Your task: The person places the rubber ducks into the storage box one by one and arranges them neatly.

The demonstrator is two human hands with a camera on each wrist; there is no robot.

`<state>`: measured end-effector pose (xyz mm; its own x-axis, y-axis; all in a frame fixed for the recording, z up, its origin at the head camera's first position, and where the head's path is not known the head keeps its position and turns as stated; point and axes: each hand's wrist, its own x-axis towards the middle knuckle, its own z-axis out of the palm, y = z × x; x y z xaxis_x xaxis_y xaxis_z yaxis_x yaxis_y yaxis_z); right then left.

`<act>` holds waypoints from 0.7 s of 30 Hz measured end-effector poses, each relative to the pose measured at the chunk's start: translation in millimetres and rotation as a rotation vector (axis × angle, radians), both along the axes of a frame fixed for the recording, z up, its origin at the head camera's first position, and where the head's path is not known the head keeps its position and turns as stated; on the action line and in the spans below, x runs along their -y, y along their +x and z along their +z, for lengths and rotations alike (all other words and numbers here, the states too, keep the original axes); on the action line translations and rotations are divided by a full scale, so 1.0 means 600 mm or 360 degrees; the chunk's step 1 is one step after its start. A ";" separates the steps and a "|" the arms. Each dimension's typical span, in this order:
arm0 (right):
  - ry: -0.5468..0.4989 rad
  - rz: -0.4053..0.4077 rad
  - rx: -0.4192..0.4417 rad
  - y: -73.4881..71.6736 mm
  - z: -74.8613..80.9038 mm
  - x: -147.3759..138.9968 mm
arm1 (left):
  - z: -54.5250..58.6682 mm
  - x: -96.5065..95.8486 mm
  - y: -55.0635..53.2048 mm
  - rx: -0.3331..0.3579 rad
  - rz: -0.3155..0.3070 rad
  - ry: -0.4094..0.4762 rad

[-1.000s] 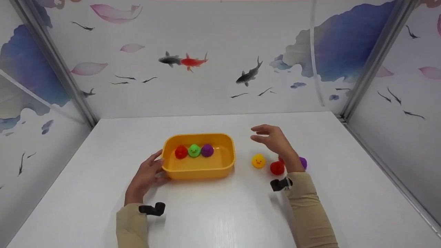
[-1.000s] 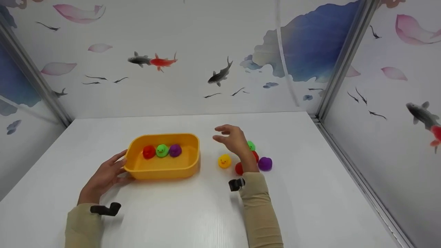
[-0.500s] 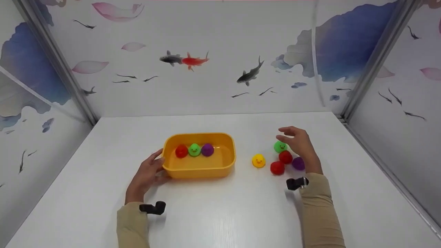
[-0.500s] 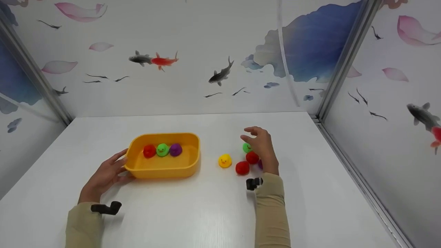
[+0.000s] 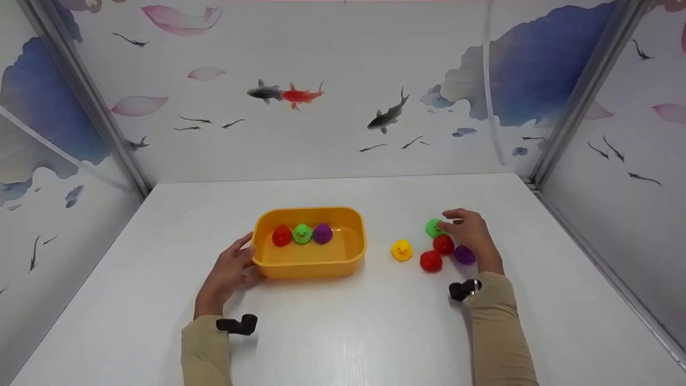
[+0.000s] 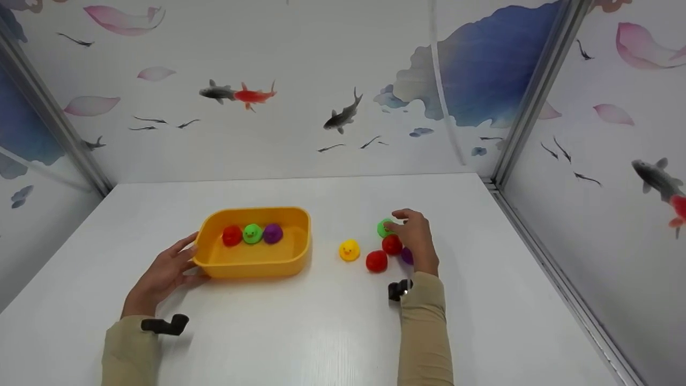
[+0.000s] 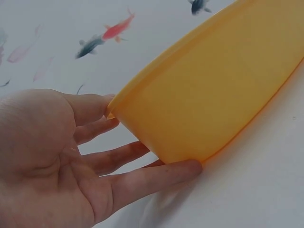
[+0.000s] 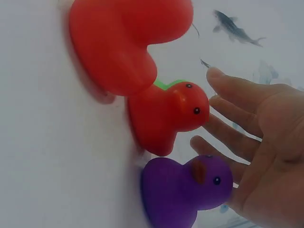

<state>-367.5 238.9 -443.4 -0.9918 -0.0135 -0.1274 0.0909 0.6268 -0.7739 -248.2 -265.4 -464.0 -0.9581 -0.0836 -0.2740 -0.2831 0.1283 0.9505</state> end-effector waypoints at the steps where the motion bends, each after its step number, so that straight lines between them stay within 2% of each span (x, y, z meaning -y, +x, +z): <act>1: -0.0003 0.0004 0.0005 -0.001 -0.003 0.000 | 0.000 0.001 0.000 -0.0002 0.0001 0.0002; 6: -0.0008 0.0042 -0.0003 -0.004 -0.016 -0.001 | 0.001 0.001 0.000 -0.0022 0.0004 0.0010; 11: -0.0001 0.0060 0.0000 -0.006 -0.019 -0.001 | 0.003 -0.001 0.004 -0.0029 0.0004 0.0010; 17: -0.0013 0.0042 0.0013 -0.008 -0.017 0.006 | 0.004 0.000 0.003 -0.0018 0.0021 0.0022; 21: -0.0014 -0.0006 0.0084 -0.008 -0.018 0.013 | 0.004 -0.001 0.002 -0.0028 0.0002 0.0021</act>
